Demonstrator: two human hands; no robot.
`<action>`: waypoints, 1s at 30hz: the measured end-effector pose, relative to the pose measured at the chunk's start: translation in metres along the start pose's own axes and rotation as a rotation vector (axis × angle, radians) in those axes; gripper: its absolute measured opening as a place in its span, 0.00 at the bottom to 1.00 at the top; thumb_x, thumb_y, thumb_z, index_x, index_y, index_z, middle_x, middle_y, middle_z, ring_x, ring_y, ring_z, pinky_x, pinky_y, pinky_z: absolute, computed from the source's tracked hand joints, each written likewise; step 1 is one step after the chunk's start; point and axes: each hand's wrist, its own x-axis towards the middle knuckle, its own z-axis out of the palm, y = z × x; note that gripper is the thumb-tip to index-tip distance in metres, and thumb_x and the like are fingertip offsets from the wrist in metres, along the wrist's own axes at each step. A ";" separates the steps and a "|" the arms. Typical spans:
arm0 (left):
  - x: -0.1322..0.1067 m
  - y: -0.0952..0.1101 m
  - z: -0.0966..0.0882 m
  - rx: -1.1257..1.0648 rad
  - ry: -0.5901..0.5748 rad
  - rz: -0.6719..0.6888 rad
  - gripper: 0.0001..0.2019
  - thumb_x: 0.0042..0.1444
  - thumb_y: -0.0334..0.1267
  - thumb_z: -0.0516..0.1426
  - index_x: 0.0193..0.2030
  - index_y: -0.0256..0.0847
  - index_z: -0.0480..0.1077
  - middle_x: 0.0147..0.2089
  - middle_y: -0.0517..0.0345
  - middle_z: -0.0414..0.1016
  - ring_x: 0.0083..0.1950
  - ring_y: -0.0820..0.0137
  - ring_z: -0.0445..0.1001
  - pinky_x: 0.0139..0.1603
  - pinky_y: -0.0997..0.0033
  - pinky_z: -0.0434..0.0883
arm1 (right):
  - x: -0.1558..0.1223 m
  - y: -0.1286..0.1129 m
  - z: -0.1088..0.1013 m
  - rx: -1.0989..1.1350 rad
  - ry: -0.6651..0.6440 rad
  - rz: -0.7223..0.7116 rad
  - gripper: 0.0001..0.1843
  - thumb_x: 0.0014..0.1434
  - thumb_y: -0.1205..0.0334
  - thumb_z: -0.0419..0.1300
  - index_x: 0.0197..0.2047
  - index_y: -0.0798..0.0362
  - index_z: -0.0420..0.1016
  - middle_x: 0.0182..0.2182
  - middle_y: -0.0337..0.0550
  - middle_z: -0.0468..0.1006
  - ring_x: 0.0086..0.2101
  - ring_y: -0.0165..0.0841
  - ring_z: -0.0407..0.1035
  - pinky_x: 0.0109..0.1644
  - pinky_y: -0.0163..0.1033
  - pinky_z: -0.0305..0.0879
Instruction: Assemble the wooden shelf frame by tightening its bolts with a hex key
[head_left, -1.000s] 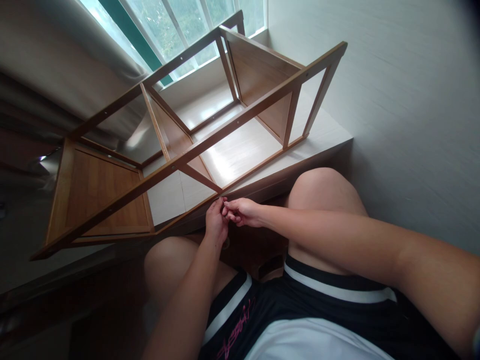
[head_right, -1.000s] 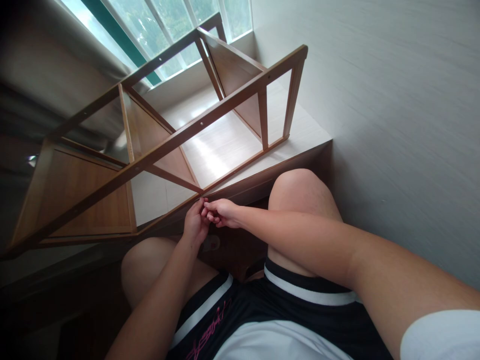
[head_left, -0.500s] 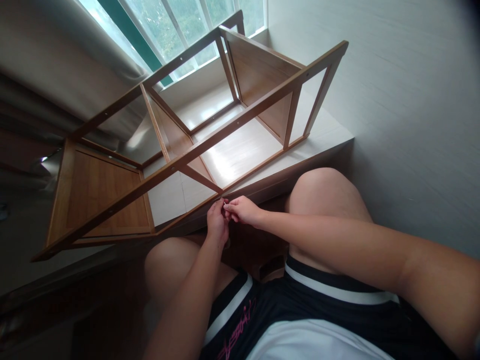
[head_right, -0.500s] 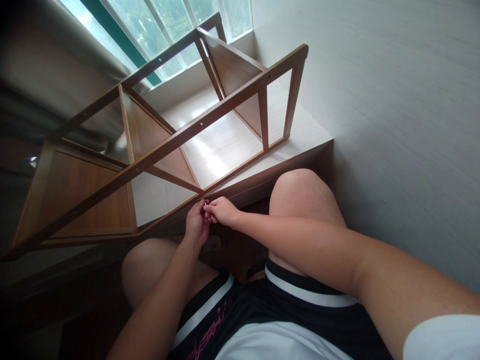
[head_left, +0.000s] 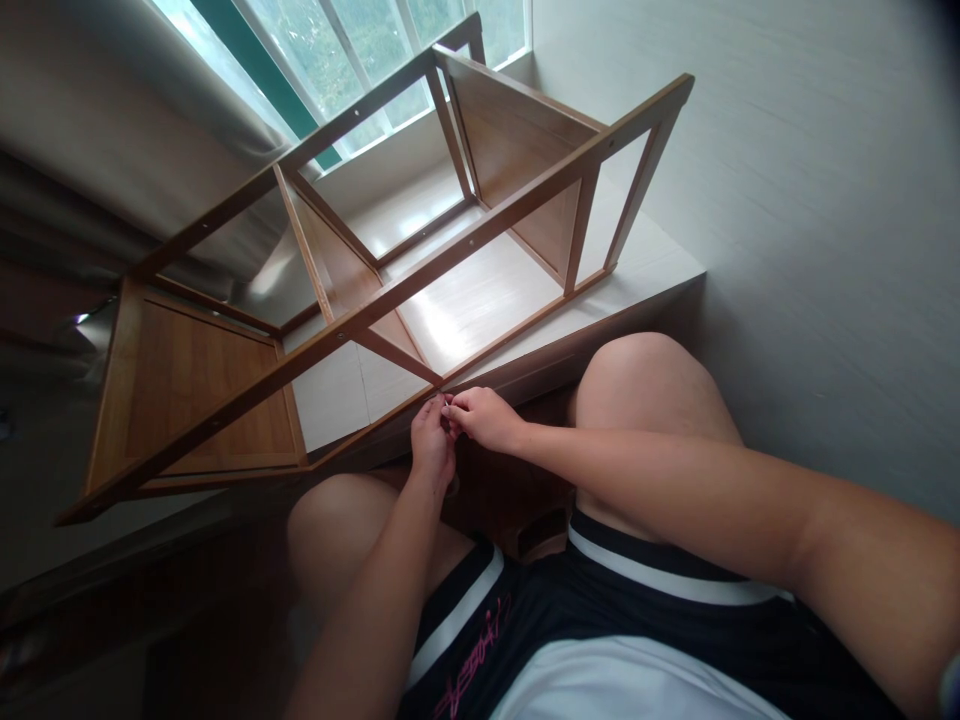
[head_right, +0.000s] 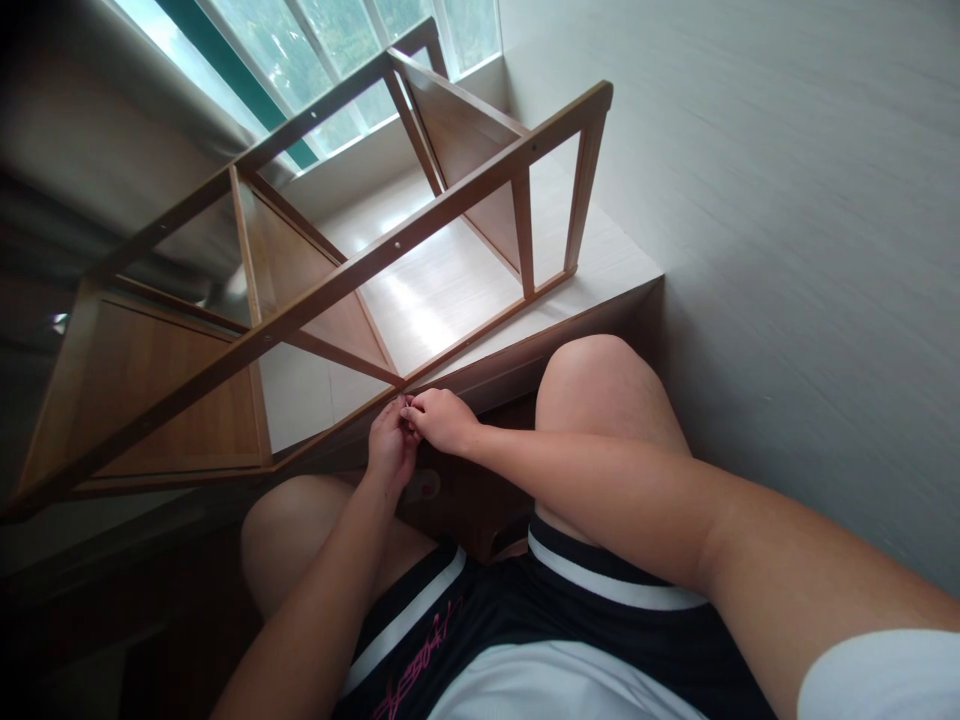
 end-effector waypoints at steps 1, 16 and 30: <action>0.000 0.000 0.000 -0.002 0.000 0.001 0.15 0.46 0.46 0.63 0.34 0.35 0.69 0.24 0.66 0.65 0.21 0.84 0.60 0.23 0.82 0.59 | 0.000 -0.001 -0.001 -0.028 -0.001 -0.007 0.21 0.62 0.52 0.51 0.27 0.57 0.76 0.25 0.42 0.76 0.25 0.24 0.65 0.30 0.30 0.54; 0.002 -0.004 -0.003 -0.102 -0.002 -0.025 0.15 0.44 0.44 0.65 0.36 0.37 0.70 0.29 0.63 0.71 0.26 0.82 0.68 0.26 0.82 0.62 | -0.002 -0.009 -0.005 -0.453 0.041 0.013 0.21 0.62 0.49 0.48 0.36 0.52 0.77 0.34 0.46 0.78 0.32 0.32 0.69 0.31 0.34 0.50; -0.001 -0.002 0.000 -0.005 -0.037 -0.031 0.15 0.49 0.48 0.62 0.36 0.37 0.70 0.15 0.69 0.60 0.14 0.81 0.60 0.22 0.79 0.64 | -0.003 0.008 0.007 0.771 -0.248 0.337 0.19 0.63 0.50 0.50 0.31 0.57 0.68 0.13 0.33 0.64 0.13 0.21 0.51 0.17 0.29 0.47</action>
